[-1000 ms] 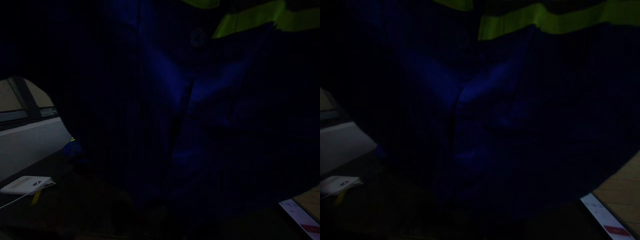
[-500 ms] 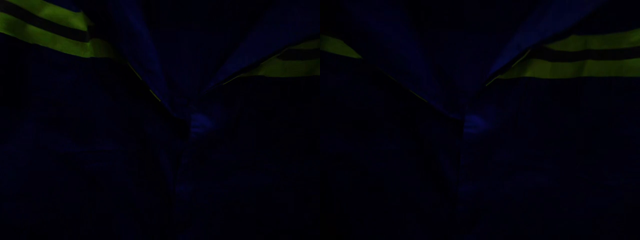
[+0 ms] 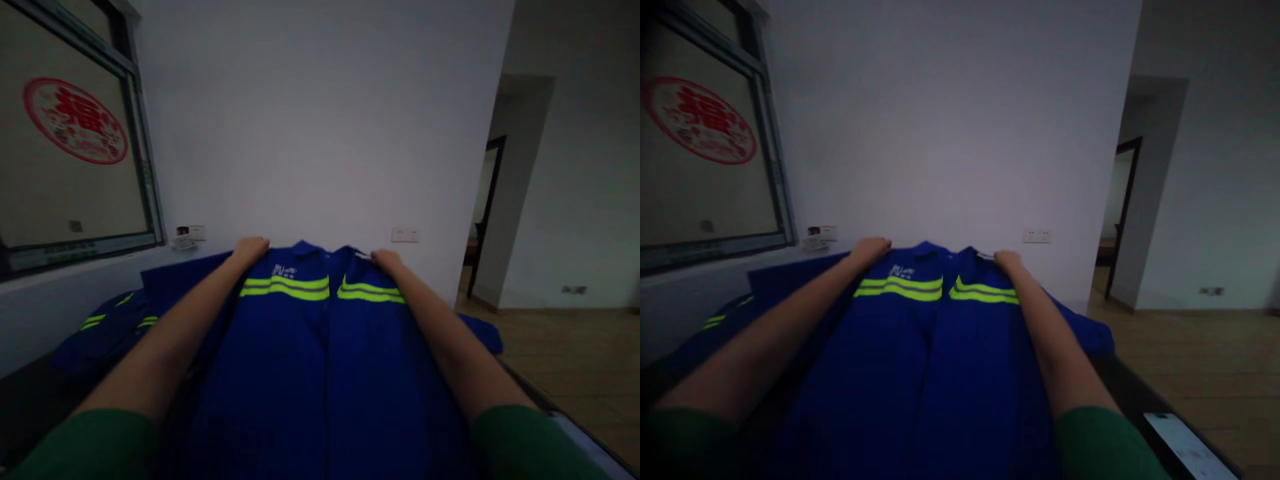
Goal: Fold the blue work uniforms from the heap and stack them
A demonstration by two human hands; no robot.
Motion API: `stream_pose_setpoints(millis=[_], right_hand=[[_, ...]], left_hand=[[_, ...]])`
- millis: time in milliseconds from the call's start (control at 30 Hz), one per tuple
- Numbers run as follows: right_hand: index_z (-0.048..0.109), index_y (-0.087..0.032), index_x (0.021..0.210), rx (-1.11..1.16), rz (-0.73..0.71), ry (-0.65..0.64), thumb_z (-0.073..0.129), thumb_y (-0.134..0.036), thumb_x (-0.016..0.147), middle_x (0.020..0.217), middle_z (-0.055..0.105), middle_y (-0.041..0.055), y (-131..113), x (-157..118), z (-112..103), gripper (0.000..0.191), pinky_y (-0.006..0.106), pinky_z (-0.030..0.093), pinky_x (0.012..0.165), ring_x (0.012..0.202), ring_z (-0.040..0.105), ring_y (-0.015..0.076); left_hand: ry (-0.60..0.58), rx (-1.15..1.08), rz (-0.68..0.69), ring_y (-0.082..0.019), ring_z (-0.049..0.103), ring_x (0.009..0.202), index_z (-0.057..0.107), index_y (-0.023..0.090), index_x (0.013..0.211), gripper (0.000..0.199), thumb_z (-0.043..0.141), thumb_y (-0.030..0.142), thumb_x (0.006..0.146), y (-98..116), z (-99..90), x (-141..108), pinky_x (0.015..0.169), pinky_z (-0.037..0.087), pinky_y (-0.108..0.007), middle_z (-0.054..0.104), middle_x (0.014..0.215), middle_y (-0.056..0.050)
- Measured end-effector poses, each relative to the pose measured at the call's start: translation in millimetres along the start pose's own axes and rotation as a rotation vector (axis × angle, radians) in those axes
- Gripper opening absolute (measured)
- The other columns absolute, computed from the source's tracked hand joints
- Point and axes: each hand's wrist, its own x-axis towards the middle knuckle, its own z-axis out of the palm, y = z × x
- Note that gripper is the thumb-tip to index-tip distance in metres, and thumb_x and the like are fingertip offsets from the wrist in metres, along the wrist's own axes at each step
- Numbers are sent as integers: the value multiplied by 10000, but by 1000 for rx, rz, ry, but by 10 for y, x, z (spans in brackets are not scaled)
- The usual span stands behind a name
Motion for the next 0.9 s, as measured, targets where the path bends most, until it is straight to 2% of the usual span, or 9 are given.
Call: stream_pose_setpoints(millis=[100, 200, 267, 333, 467, 567, 633, 767, 900], right_hand=[[611, -141, 1128, -185, 66, -158, 592, -225, 894, 1160, 612, 122, 363, 221, 720, 249, 446, 493, 885, 1058, 588, 247], [621, -165, 1153, -269, 69, -279, 558, -101, 861, 1206, 606, 149, 712, 154, 1433, 306, 401, 445, 937, 1160, 536, 266], [612, -206, 1191, -285, 32, -363, 545, -124, 867, 1237, 599, 113, 847, 8, 1712, 341, 343, 424, 957, 1180, 522, 240], [614, -216, 1202, -292, -35, -436, 534, -168, 880, 1234, 600, 93, 915, -124, 1848, 335, 319, 416, 959, 1166, 526, 232], [604, -184, 1229, -334, -138, -485, 491, -214, 909, 1235, 587, 113, 974, -237, 1931, 341, 339, 427, 927, 1124, 525, 252], [599, -180, 1236, -365, -177, -470, 471, -211, 921, 1231, 584, 118, 961, -226, 1951, 341, 349, 433, 908, 1105, 519, 261], [621, -193, 1198, -349, -201, -452, 487, -183, 908, 1217, 594, 106, 899, -168, 1970, 320, 338, 432, 908, 1100, 518, 251], [638, -195, 1161, -269, -246, -364, 492, -139, 897, 1228, 603, 83, 667, 77, 2094, 308, 310, 414, 940, 1124, 499, 224], [631, -195, 1198, -336, -274, -426, 420, -82, 901, 1248, 612, 98, 482, 303, 2328, 381, 341, 414, 912, 1166, 462, 253]], left_hand=[[-106, -16, 15, -279, 596, 1061, 658, 139, 996, 191, 547, 113, 842, 136, 1059, -143, 941, 414, -444, 659, 1058, -145], [-238, -79, 71, -239, 576, 1130, 631, 235, 1138, 297, 562, 184, 853, 337, 2011, -420, 965, 416, -375, 620, 1206, -103], [-326, -157, 122, -222, 534, 1205, 580, 286, 1243, 364, 563, 273, 879, 469, 2428, -676, 1008, 399, -357, 567, 1316, -71], [-372, -240, 161, -236, 439, 1311, 494, 326, 1349, 425, 501, 364, 926, 542, 2685, -907, 1086, 327, -412, 468, 1436, -52], [-403, -297, 174, -258, 313, 1399, 387, 368, 1429, 462, 372, 446, 975, 471, 2876, -1097, 1137, 217, -504, 344, 1529, -32], [-432, -306, 200, -260, 328, 1389, 404, 344, 1425, 463, 394, 431, 969, 385, 2823, -1018, 1129, 244, -490, 347, 1527, -44], [-461, -314, 191, -279, 394, 1342, 485, 298, 1374, 447, 483, 382, 935, 410, 2737, -892, 1096, 309, -475, 420, 1477, -74], [-452, -339, 63, -308, 550, 1157, 675, 214, 1116, 285, 584, 303, 861, 727, 2647, -567, 987, 425, -444, 622, 1219, -115], [-352, -397, 8, -244, 563, 1130, 626, 149, 1150, 295, 510, 243, 896, 1142, 2818, -417, 996, 423, -348, 623, 1182, -125]])
